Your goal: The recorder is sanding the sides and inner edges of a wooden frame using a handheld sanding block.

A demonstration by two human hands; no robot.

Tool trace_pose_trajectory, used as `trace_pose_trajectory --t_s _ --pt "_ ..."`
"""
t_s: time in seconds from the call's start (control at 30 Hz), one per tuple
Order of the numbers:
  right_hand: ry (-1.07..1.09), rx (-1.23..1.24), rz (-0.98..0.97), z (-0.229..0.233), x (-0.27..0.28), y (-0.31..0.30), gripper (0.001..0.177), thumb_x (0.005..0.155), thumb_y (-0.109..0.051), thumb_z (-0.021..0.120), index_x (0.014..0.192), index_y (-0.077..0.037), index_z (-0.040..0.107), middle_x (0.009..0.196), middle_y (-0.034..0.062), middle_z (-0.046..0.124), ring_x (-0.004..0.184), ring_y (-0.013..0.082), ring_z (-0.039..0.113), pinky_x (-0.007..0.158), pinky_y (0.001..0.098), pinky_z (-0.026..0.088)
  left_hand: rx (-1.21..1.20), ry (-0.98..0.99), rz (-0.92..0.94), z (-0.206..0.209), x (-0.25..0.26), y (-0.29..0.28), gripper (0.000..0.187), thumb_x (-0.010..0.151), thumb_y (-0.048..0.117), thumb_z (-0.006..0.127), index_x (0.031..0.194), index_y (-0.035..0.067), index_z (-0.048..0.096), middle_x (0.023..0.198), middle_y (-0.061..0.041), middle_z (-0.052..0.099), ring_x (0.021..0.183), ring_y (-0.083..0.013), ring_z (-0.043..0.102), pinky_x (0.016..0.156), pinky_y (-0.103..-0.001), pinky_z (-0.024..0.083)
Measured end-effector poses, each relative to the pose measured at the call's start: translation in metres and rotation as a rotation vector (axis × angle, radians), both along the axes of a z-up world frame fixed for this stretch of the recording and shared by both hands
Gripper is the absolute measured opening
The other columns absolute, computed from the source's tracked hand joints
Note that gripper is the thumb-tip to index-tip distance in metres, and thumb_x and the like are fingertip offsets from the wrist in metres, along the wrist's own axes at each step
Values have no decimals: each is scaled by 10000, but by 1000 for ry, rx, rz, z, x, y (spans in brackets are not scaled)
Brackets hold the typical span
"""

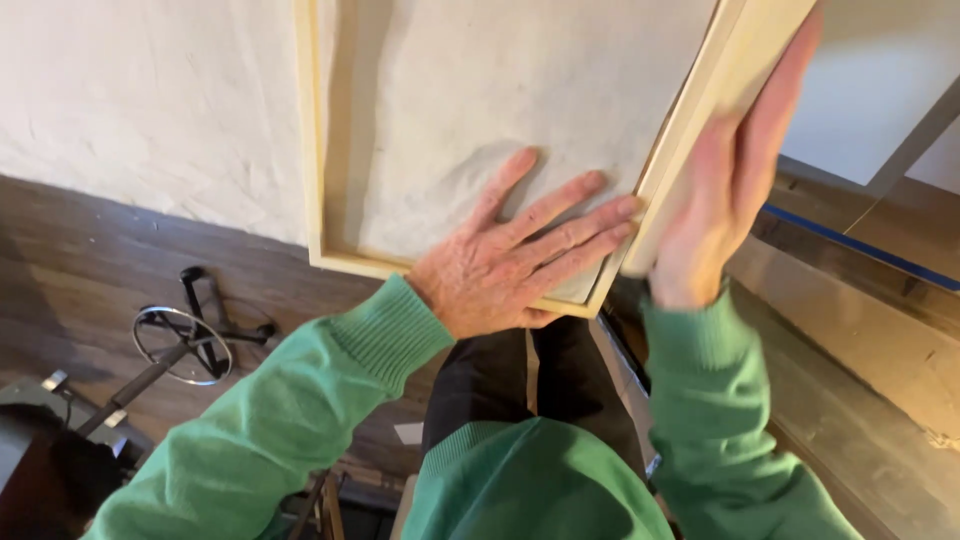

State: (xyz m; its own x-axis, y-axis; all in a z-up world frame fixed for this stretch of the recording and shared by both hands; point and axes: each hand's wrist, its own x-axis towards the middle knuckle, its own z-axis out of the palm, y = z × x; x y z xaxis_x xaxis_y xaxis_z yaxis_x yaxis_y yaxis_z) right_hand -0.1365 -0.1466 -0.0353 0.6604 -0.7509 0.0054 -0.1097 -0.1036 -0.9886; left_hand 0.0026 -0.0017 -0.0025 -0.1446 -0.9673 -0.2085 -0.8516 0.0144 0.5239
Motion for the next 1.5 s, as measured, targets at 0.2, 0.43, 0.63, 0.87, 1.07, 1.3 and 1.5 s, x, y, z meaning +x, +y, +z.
trace_pose_trajectory --t_s 0.2,0.43,0.63,0.87,1.07,1.3,1.5 --pt "133 233 38 45 -64 96 736 1055 -89 352 1712 31 42 1830 261 58 1713 427 158 1423 540 164 -31 42 5 -7 -2 3 1314 824 863 745 1761 100 230 1813 -93 134 1671 -327 117 1287 -704 -1" --pt "-43 9 -28 -18 -22 19 549 1343 -88 392 1838 -226 198 1953 -24 190 1904 256 211 1682 479 166 -70 28 -22 -7 2 1 1212 905 703 848 1766 65 281 1799 -91 145 1662 -320 120 1294 -713 13" --pt "171 135 -33 12 -101 120 667 1135 -100 406 1727 12 119 1837 216 129 1720 378 210 1429 482 214 -80 14 5 -2 1 4 1343 772 758 906 1762 107 275 1803 -72 159 1664 -315 141 1310 -694 20" --pt "-206 95 -55 -42 -27 8 469 1386 -67 449 1803 -256 346 1902 -72 335 1836 194 346 1635 437 250 -3 -5 -31 0 -7 3 1193 983 737 887 1763 139 211 1801 -89 123 1663 -317 111 1261 -742 -13" --pt "124 444 -83 24 -121 142 689 1067 -7 417 1702 24 153 1797 215 221 1620 310 319 1311 400 300 -50 -28 -6 1 -6 7 1274 847 743 903 1772 142 267 1809 -39 127 1659 -280 86 1292 -710 -19" --pt "-192 14 3 -25 -25 21 596 1293 -5 444 1811 -221 245 1914 -26 225 1847 236 237 1639 535 174 -70 -104 -13 12 -4 2 1302 797 701 963 1749 125 285 1807 -40 195 1664 -283 140 1325 -679 29" --pt "92 285 -44 29 -92 114 665 1033 67 425 1671 80 238 1771 221 284 1623 317 338 1340 403 289 26 -147 -65 -7 -4 4 1328 838 824 848 1772 159 178 1813 -67 32 1672 -287 11 1288 -717 -50"
